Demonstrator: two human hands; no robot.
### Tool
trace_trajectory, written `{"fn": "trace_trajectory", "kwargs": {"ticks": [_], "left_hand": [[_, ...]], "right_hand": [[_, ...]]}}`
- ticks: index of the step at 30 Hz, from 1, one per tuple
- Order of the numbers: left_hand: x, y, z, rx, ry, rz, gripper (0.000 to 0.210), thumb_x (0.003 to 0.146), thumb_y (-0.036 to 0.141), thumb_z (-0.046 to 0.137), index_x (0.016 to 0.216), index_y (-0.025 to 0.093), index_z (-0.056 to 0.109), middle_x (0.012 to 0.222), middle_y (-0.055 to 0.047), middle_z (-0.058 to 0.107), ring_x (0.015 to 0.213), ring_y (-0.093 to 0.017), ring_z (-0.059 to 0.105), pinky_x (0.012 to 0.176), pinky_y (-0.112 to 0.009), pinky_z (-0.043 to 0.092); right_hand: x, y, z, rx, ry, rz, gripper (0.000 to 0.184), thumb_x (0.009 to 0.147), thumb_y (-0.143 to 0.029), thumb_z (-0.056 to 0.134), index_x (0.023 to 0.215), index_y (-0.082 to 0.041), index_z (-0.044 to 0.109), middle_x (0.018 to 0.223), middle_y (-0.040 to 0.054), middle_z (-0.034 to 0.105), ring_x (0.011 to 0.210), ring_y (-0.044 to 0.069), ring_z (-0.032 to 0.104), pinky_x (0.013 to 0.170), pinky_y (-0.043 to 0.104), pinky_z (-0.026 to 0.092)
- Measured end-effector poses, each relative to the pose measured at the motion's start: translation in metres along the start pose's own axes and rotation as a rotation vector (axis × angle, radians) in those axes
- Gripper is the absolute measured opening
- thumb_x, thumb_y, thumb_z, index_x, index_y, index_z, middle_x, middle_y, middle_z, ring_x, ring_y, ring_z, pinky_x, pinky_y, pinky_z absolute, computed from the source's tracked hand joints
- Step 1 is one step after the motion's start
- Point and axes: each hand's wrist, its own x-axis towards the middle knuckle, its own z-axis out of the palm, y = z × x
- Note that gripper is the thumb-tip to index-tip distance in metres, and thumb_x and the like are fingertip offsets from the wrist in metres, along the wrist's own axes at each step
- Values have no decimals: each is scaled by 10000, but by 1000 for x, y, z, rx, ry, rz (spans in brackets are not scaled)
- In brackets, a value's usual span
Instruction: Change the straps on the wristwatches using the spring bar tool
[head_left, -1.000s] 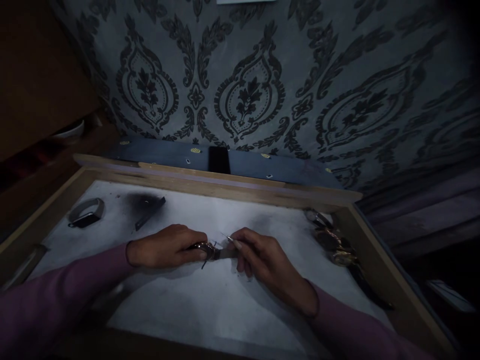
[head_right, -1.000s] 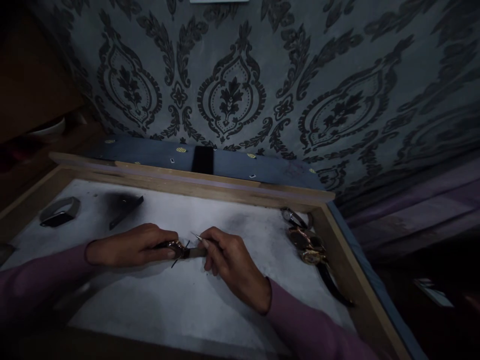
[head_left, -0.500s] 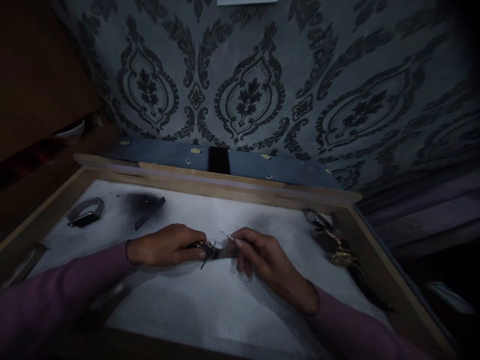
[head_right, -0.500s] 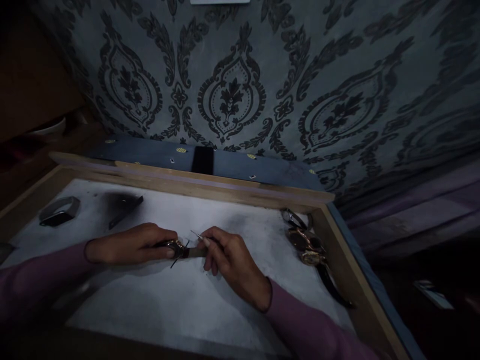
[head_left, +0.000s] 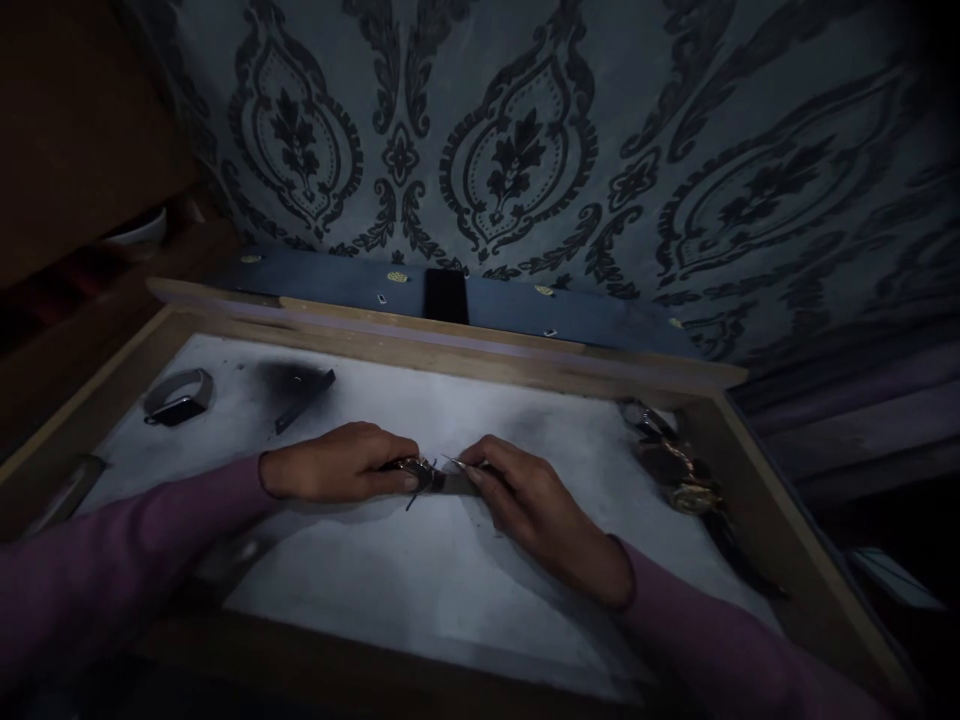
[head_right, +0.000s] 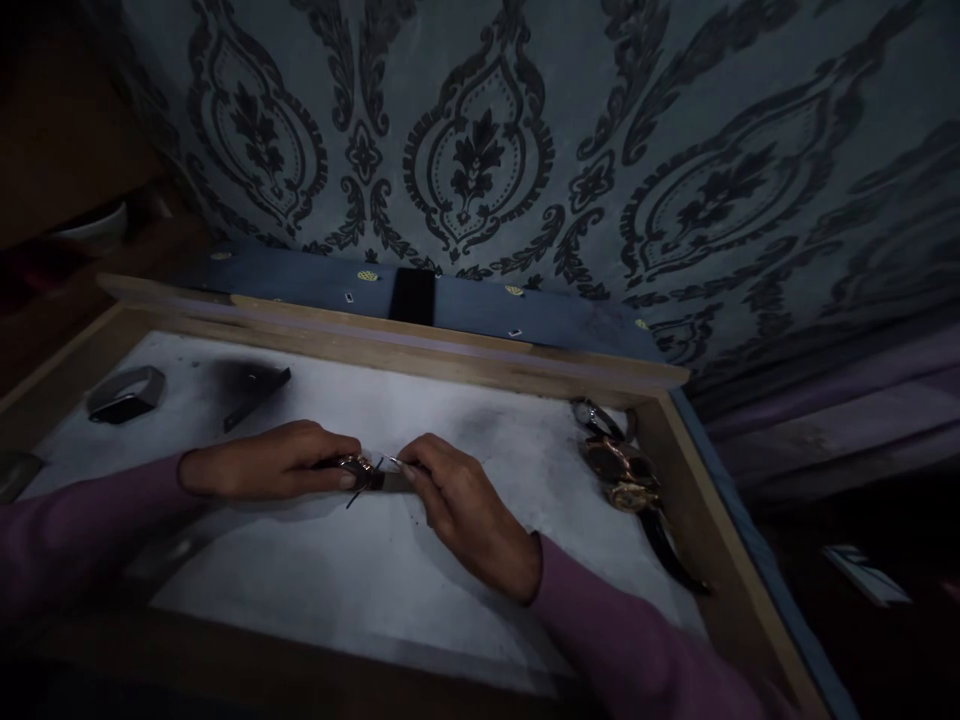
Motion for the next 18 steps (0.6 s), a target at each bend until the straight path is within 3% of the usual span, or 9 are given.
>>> {"fn": "trace_trajectory", "kwargs": {"ticks": [4, 9, 18], "left_hand": [[1, -2, 0, -26, -3, -5, 314, 962, 406, 414, 781, 172, 519, 654, 30, 449, 594, -110, 418, 559, -227, 296], [2, -5, -1, -104, 10, -3, 343, 938, 449, 432, 770, 165, 525, 669, 30, 452, 603, -110, 415, 566, -225, 307], [2, -7, 1, -20, 22, 30, 307, 948, 397, 430, 780, 167, 546, 663, 21, 486, 603, -117, 446, 573, -236, 308]], "right_hand": [[0, 3, 2, -36, 34, -98, 167, 985, -186, 421, 915, -190, 572, 823, 51, 623, 728, 163, 599, 652, 275, 478], [0, 1, 2, -36, 19, -84, 175, 991, -178, 408, 966, -192, 581, 864, 60, 652, 757, 170, 624, 681, 279, 499], [1, 2, 2, -91, 3, -66, 169, 990, -216, 400, 920, -195, 552, 742, 26, 647, 626, 151, 606, 581, 258, 466]]}}
